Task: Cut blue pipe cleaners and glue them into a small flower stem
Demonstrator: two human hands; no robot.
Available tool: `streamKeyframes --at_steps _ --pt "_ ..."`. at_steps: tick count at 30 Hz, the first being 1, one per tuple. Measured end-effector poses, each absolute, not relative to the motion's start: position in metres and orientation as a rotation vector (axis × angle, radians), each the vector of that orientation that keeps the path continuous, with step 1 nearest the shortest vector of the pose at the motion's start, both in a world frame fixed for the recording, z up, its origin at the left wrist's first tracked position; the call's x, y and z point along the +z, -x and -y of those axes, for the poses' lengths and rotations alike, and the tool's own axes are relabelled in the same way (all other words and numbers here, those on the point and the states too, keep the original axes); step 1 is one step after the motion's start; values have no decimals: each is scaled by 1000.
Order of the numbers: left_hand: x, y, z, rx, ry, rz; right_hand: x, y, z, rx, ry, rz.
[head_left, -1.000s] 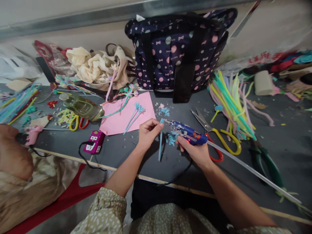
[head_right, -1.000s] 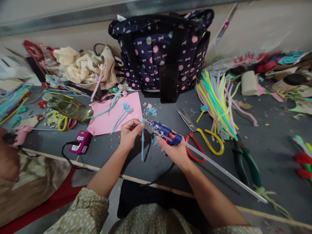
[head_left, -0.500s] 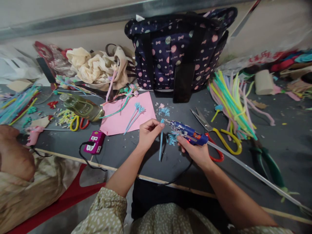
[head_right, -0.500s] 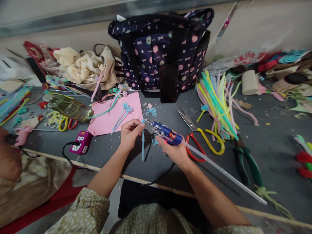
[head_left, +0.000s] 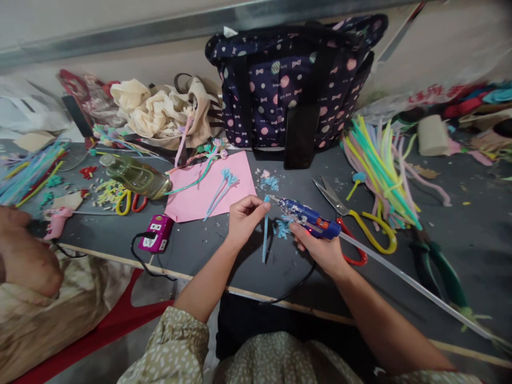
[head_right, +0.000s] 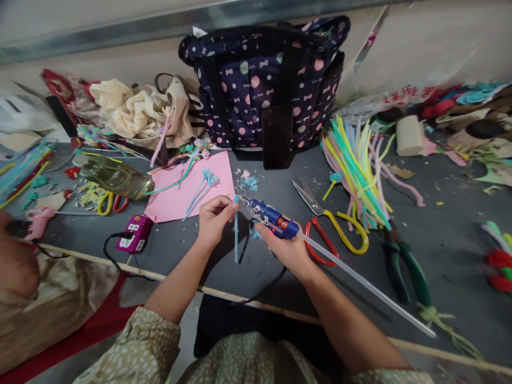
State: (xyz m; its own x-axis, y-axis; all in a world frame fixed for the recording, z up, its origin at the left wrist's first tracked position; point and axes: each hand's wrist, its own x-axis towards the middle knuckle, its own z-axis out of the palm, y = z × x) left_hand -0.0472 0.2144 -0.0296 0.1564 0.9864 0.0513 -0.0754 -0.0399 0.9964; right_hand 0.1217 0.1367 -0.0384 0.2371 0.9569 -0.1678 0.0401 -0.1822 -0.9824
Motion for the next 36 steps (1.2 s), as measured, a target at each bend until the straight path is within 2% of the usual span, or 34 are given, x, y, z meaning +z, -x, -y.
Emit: streamKeyframes --at_steps 36 --pt "-28 47 -215 1196 -1279 -991 -38 -122 -136 1187 1393 917"
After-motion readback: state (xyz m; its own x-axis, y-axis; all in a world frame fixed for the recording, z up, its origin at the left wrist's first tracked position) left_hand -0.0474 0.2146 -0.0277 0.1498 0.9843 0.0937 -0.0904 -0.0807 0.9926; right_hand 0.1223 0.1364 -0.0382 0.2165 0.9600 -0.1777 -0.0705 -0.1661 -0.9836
